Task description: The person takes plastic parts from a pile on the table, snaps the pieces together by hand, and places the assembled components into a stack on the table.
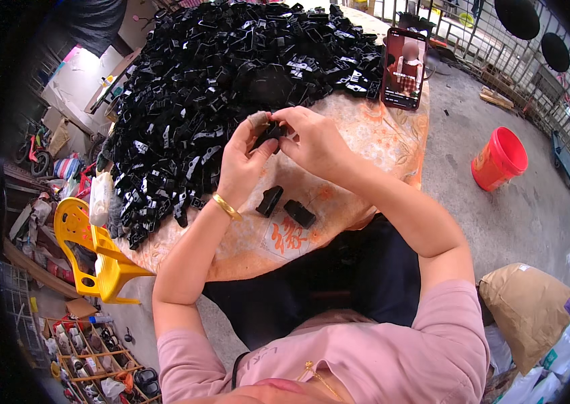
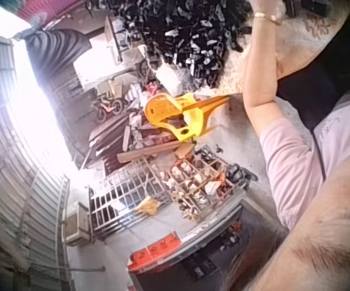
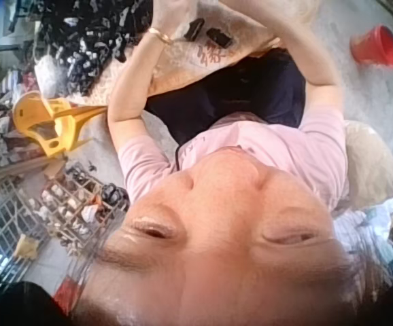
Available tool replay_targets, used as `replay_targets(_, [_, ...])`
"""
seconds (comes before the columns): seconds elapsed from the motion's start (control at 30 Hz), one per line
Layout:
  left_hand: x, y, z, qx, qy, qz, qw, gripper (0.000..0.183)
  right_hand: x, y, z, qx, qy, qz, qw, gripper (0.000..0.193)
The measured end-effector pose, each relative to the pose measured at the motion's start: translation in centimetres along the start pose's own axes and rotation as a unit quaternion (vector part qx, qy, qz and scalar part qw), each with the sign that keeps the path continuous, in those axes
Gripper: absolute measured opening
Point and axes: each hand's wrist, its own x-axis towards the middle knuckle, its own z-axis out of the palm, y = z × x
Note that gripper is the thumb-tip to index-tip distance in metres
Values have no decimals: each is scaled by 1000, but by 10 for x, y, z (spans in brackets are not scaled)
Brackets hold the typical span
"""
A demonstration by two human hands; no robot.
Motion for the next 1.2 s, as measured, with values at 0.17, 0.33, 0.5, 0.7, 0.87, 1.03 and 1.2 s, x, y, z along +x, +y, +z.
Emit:
replay_targets(0.17, [-2, 1, -3, 119, 8, 26, 992, 34, -3, 8, 5, 105, 0, 114, 988, 25])
replay_targets(0.33, [1, -5, -3, 206, -19, 118, 971, 35, -2, 11, -2, 97, -23, 138, 985, 24])
replay_targets(0.5, [0, -3, -3, 276, -35, 122, 953, 37, -1, 3, -3, -45, 8, -20, 999, 23])
replay_targets(0.7, [-3, -7, -10, 171, 41, -45, 983, 35, 3, -6, -10, -82, 14, 12, 996, 31])
replay_targets(0.87, [-2, 1, -13, -114, 21, -130, 985, 28, 2, -1, -16, 137, -23, 139, 981, 34])
replay_targets(1.03, [-5, 10, -19, -167, -26, -130, 977, 33, 1, -13, -14, 191, -53, 105, 975, 35])
replay_targets(1.2, [-3, 15, -22, -109, -42, -113, 987, 32, 0, -17, -16, 106, -62, 32, 992, 28])
